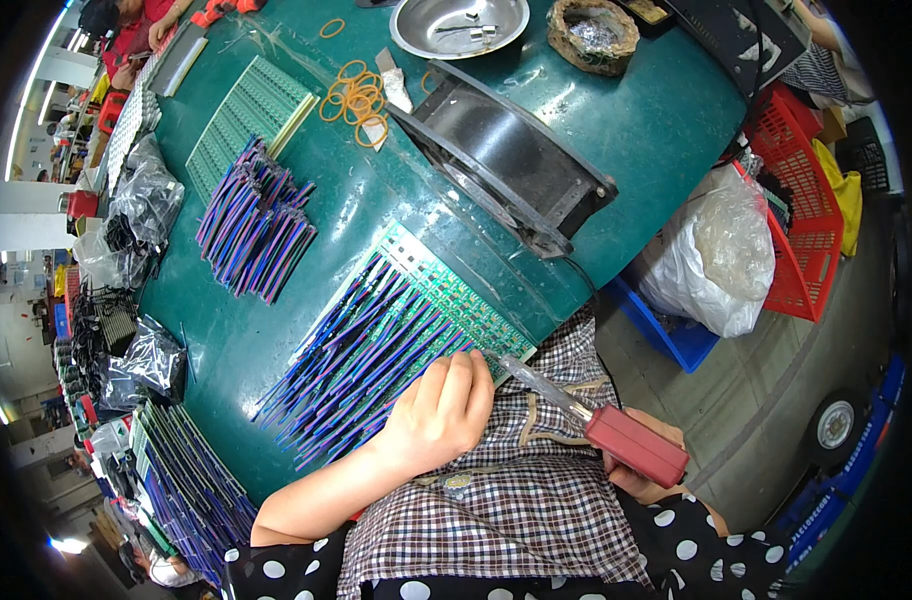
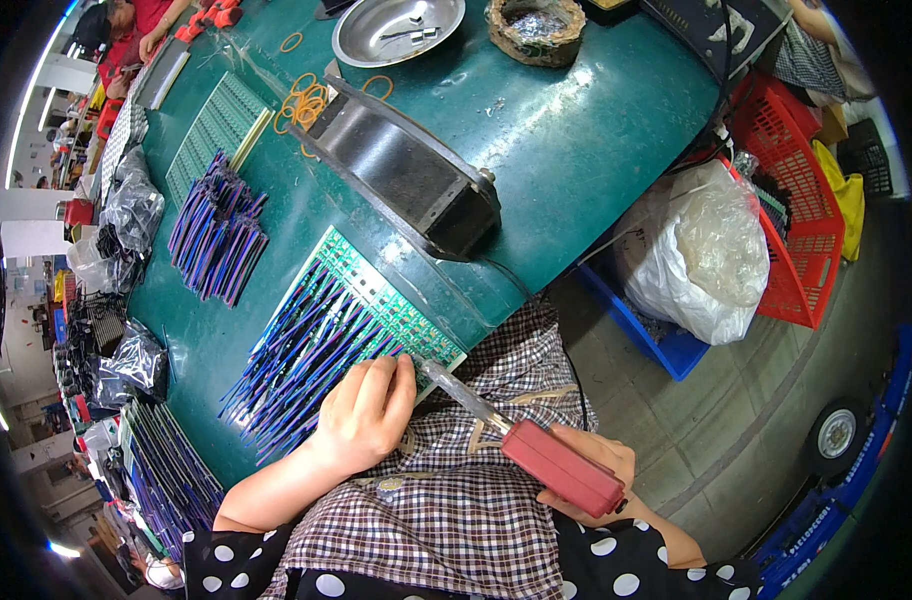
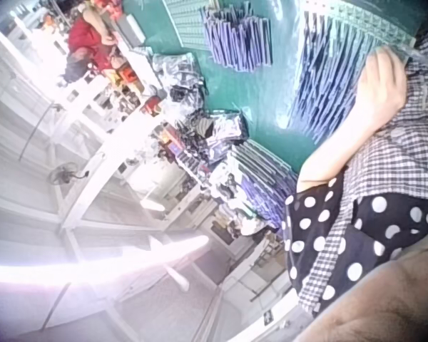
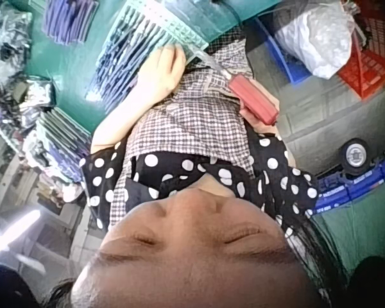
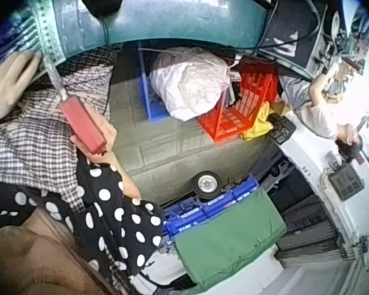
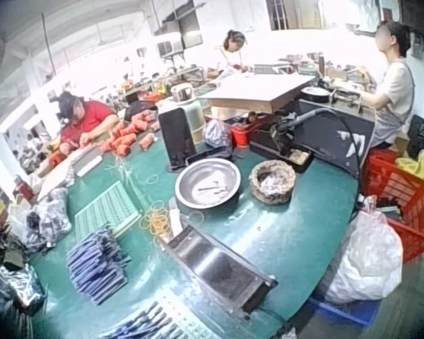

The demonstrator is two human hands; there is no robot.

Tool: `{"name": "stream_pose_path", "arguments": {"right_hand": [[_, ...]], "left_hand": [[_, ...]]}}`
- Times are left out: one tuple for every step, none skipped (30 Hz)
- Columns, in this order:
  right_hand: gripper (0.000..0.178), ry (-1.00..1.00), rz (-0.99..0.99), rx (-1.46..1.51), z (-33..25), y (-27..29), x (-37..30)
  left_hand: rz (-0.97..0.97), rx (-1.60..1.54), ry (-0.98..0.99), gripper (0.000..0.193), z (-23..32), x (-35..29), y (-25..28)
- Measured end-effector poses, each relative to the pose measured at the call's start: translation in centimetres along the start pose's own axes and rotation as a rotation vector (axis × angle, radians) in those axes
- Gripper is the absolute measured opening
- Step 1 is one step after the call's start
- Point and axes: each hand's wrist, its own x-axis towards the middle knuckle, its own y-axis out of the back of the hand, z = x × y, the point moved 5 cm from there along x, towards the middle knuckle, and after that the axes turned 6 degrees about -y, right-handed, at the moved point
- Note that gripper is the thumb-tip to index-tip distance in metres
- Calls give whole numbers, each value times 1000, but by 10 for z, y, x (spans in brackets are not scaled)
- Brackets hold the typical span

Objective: The person solders wires onto a circuit board by positioning the wire bundles by hand and attaching them with a soldering iron.

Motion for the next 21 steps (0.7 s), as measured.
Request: {"name": "stream_pose_path", "arguments": {"right_hand": [[63,-92,-6,89,4,1,-3],[61,-183,-14,178,9,1,-6],[61,-178,-20,178,9,-1,-7],[61,-180,64,181,11,-1,-7],[62,-181,146,184,14,0,-9],[62,-183,131,364,16,-3,-11],[62,-170,115,376,15,-4,-10],[65,-223,135,552,15,-2,-9],[68,-281,162,726,16,0,-8],[69,-259,155,676,15,1,-8],[69,-253,151,683,15,-3,-8],[70,-279,174,580,14,-2,-11],[70,-305,198,476,11,1,-11],[58,-292,100,612,-2,0,3],[58,-299,106,601,4,3,-1],[56,-232,58,260,10,3,-6],[54,-164,6,-81,11,3,-10],[54,-126,44,-3,8,2,-7],[54,-131,49,-8,10,3,-8],[54,-87,40,-46,10,2,-9],[54,-38,28,-80,12,1,-10]], "left_hand": [[-2,4,5,31,0,0,0],[-2,7,10,31,-1,0,0],[0,20,0,30,0,0,1],[1,35,-10,30,0,0,2],[-3,44,-4,30,0,1,3],[-5,33,-5,30,1,1,4],[-6,21,-5,30,1,1,4],[-10,44,-27,29,3,1,2],[9,44,-45,28,4,3,0],[11,51,-43,27,5,4,0],[15,54,-43,27,6,4,0],[20,57,-45,25,7,4,0],[46,37,-31,27,6,3,-1],[30,35,-23,28,4,2,0],[15,32,-16,29,3,1,1],[26,29,-10,31,1,0,3],[24,25,-12,31,1,-1,4],[26,19,-17,31,0,-2,2],[28,14,-21,31,1,-2,0],[26,5,-23,32,1,-1,-1],[21,0,-22,32,1,0,0]]}}
